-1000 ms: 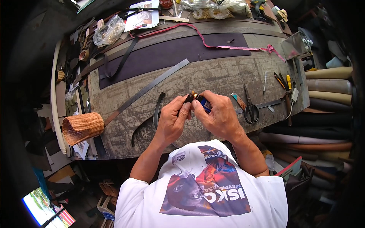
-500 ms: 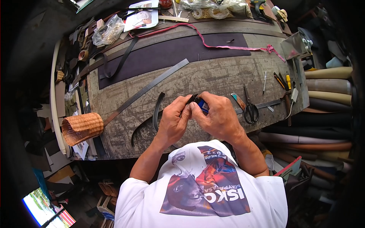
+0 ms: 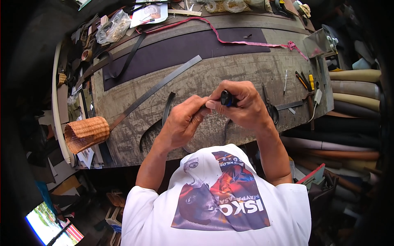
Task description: Attaching and securing a leather rim strap to a woven basket.
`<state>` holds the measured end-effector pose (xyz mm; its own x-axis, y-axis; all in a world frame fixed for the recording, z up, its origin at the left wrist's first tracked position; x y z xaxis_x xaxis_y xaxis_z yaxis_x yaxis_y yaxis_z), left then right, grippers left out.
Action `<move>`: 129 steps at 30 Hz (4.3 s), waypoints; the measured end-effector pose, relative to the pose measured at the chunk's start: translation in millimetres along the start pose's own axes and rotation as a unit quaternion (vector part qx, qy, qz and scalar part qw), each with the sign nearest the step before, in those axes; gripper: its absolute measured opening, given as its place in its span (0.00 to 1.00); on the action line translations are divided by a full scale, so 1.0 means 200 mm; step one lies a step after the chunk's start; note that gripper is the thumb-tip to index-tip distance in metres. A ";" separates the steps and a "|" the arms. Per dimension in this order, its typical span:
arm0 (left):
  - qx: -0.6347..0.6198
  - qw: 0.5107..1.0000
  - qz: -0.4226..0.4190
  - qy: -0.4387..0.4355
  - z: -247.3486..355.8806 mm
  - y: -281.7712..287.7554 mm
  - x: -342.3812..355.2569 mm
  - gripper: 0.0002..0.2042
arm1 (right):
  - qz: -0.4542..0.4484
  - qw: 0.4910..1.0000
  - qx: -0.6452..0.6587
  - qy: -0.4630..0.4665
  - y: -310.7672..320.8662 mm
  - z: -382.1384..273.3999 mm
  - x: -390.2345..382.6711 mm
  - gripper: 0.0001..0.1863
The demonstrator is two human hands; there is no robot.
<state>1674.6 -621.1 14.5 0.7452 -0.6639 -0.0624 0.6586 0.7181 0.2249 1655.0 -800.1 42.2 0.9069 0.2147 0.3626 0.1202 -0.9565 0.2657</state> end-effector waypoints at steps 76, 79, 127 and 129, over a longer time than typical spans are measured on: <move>0.144 0.970 0.019 -0.193 -0.09 -0.06 -0.03 0.17 | -0.065 0.917 -0.379 0.105 -0.09 -0.11 -0.41 0.19; 0.147 0.971 0.020 -0.188 -0.10 -0.06 -0.03 0.17 | -0.024 0.930 -0.353 0.097 -0.07 -0.13 -0.42 0.22; 0.291 0.944 0.026 -0.157 -0.01 -0.08 -0.05 0.22 | -0.065 0.904 -0.421 0.041 -0.02 -0.11 -0.44 0.18; 0.304 0.942 0.042 -0.138 -0.01 -0.09 -0.07 0.22 | -0.042 0.896 -0.441 0.002 -0.01 -0.10 -0.46 0.20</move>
<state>1653.0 -624.4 10.4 0.6813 -0.6989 0.2179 0.3538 0.5749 0.7377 1562.6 -813.4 26.1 0.9077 0.2810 0.3117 -0.1805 -0.4091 0.8944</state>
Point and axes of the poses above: each hand's wrist, its own x-axis towards the middle knuckle, its own y-axis out of the back of the hand, z = x × y, the point moved 3 cm from there along x, towards the middle knuckle, and after that the axes turned 10 degrees about y, right-handed, at the moved point
